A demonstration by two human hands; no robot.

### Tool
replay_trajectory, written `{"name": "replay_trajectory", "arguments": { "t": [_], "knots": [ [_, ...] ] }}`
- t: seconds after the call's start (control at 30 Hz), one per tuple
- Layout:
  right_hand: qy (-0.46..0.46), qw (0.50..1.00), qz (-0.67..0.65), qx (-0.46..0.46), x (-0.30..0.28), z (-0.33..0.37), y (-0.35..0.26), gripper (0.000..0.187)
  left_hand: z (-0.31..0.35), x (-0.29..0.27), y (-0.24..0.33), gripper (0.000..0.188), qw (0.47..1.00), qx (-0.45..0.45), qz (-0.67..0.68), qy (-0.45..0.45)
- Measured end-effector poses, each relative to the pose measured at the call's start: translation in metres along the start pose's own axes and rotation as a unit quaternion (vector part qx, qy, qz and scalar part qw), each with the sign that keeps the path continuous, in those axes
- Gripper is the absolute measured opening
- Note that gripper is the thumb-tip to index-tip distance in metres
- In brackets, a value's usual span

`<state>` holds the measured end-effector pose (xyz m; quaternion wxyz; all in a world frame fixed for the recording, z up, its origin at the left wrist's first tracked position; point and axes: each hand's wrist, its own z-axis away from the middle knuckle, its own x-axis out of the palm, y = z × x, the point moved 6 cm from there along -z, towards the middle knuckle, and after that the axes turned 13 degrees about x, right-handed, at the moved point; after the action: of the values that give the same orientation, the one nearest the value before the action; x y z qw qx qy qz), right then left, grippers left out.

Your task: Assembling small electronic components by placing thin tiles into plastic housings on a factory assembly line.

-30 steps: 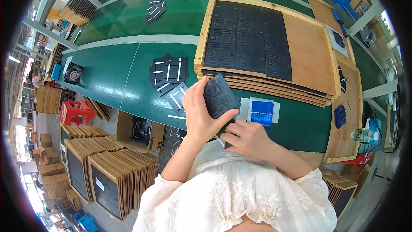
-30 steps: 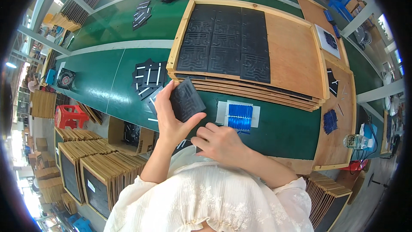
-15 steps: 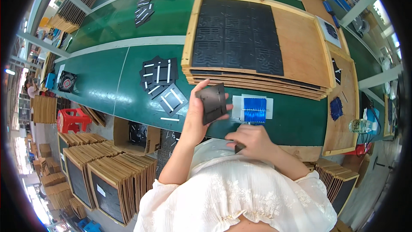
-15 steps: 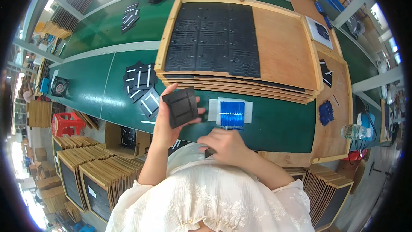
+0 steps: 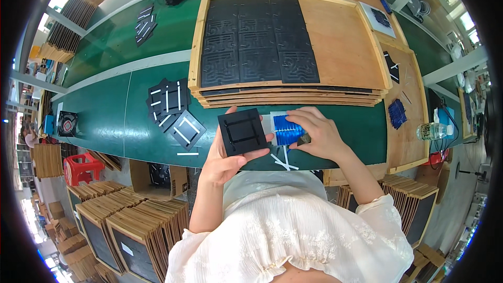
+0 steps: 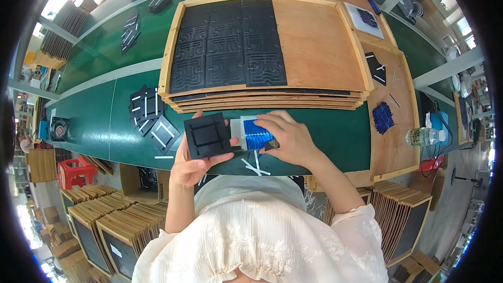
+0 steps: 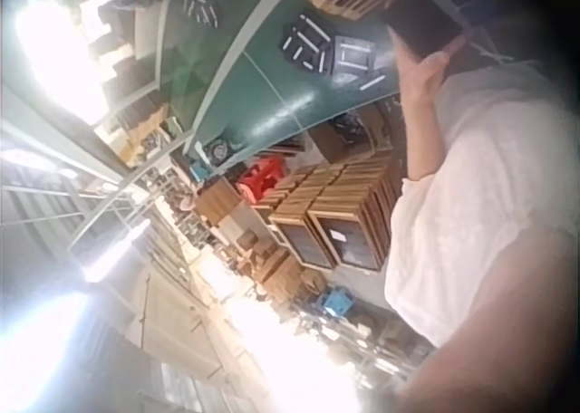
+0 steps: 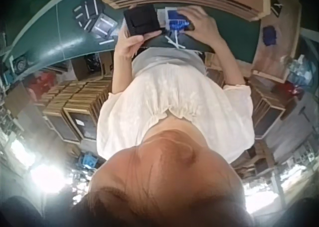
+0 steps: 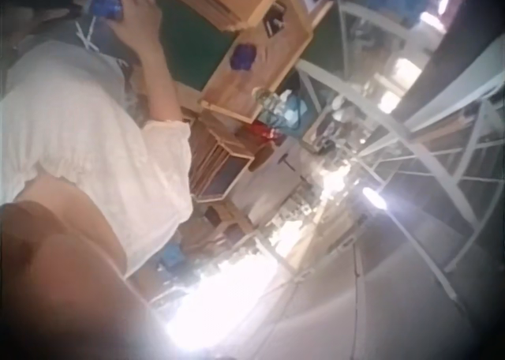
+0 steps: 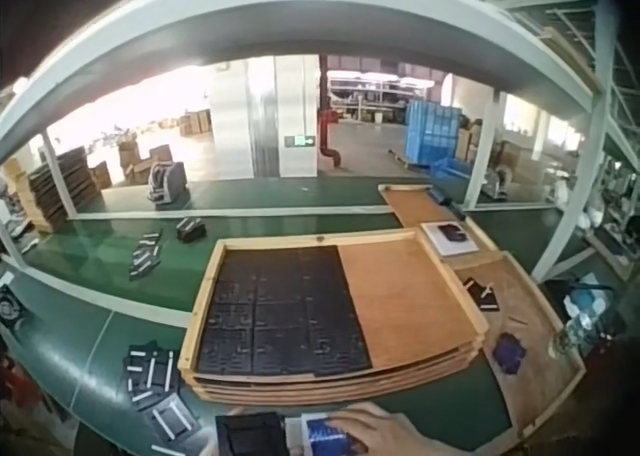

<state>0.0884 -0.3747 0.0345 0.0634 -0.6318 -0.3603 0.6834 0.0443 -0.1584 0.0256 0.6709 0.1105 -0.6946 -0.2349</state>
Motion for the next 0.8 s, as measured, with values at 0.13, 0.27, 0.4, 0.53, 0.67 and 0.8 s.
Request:
{"name": "replay_trajectory", "arguments": {
  "t": [0.13, 0.27, 0.4, 0.53, 0.67, 0.8],
  "knots": [
    [-0.015, 1.0, 0.002, 0.006, 0.0021, -0.0005, 0.0019, 0.067, 0.0011, -0.0008, 0.0026, 0.104, 0.995, 0.03, -0.097, -0.007],
    [-0.013, 1.0, 0.0, 0.003, 0.0019, -0.0013, 0.0018, 0.068, -0.0017, -0.0053, 0.0017, 0.103, 0.993, 0.037, -0.114, 0.016],
    [-0.018, 1.0, -0.003, 0.005, 0.0013, -0.0031, 0.0007, 0.068, -0.0036, -0.0052, 0.0012, 0.102, 0.991, 0.051, -0.12, 0.011],
    [-0.018, 1.0, -0.005, 0.005, -0.0006, -0.0031, -0.0019, 0.069, -0.0055, -0.0053, 0.0019, 0.102, 0.987, 0.068, -0.146, -0.003],
    [-0.03, 0.999, -0.009, 0.017, -0.0026, -0.0032, -0.0031, 0.069, -0.0062, -0.0013, -0.0005, 0.103, 0.987, 0.056, -0.148, -0.008],
    [-0.029, 0.999, -0.009, 0.015, -0.0056, -0.0032, -0.0045, 0.069, -0.0057, 0.001, -0.001, 0.102, 0.987, 0.055, -0.152, -0.016]
  ]
}}
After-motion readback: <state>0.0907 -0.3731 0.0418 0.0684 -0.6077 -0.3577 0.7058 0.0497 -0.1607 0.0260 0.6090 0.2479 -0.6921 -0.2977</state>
